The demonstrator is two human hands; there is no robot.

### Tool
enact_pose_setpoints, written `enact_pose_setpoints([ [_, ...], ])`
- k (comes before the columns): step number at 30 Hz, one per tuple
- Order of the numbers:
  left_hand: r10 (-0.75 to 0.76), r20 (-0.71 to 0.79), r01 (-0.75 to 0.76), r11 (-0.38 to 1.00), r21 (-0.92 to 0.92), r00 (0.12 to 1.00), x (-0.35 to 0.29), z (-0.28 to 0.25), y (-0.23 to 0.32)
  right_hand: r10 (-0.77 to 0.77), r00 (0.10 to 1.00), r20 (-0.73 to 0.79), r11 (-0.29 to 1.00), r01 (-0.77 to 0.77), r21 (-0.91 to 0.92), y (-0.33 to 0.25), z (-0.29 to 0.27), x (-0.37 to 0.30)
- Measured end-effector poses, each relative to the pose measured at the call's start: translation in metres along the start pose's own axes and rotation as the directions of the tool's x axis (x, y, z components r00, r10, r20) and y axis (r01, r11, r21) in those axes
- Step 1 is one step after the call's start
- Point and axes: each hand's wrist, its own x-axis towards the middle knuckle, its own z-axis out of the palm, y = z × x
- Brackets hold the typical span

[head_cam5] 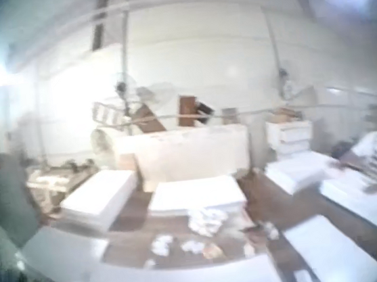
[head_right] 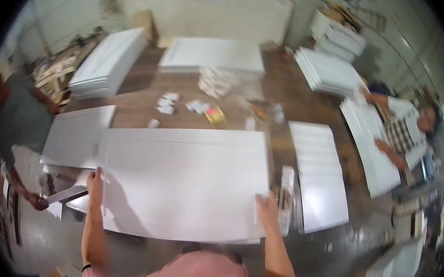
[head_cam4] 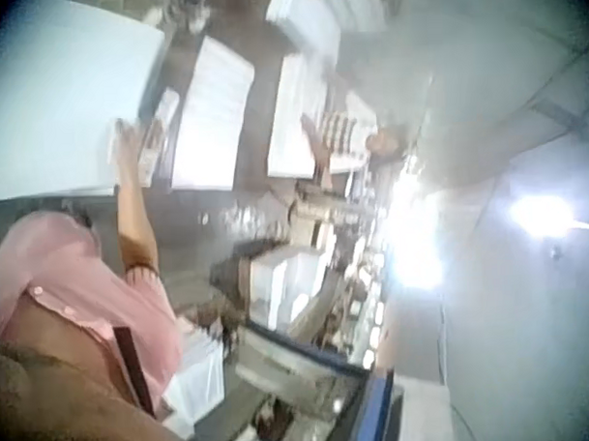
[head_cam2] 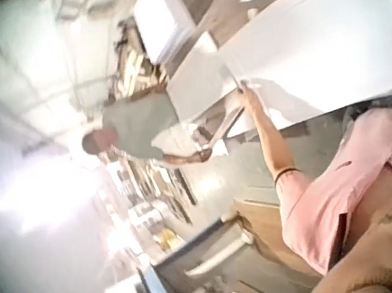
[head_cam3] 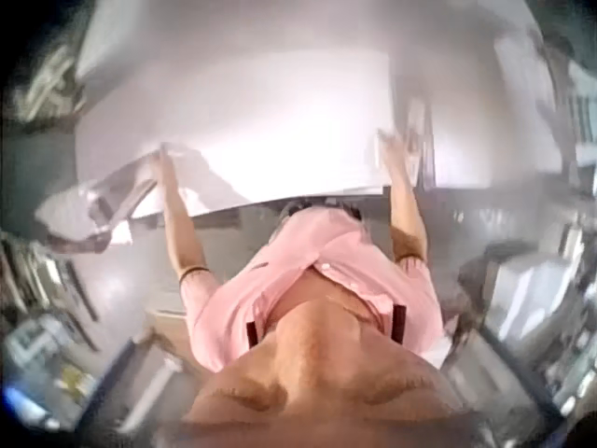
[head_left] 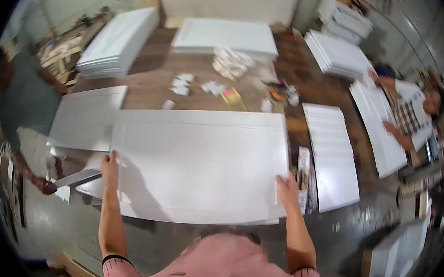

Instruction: The person assembles white wooden cabinet panels by applying glue, attaching small wooden strips, using a staple gun to secure them, and wiping away excess glue with a cloth.

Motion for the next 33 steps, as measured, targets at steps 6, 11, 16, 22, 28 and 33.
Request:
enact_pose_setpoints([
  [6,-0.044,0.086,0.009,0.928,0.373,0.995,-0.012,0.019,-0.032,-0.018,0.999,-0.028,0.930,0.007,-0.367,0.003,-0.004,-0.025],
  [11,0.405,0.207,-0.449,0.709,0.544,0.890,-0.082,0.069,0.003,-0.376,0.857,-0.352,0.639,-0.036,-0.769,-0.030,-0.045,-0.008],
  [16,0.495,0.707,-0.819,0.531,0.215,0.506,-0.245,0.146,0.035,-0.194,0.901,-0.389,0.727,-0.134,-0.673,0.001,-0.078,0.003],
  [22,0.508,0.755,-0.824,0.562,0.073,0.414,-0.313,0.180,0.080,-0.357,0.922,-0.151,0.770,0.199,-0.607,-0.034,-0.003,-0.045],
  [28,0.518,0.740,-0.817,0.572,0.074,0.429,-0.319,0.187,0.079,-0.291,0.944,0.156,0.588,0.305,-0.749,-0.032,0.064,-0.052],
  [33,0.563,0.690,-0.812,0.581,0.061,0.454,-0.324,0.190,0.080,-0.419,0.893,0.161,0.519,0.382,-0.765,-0.035,0.048,0.020],
])
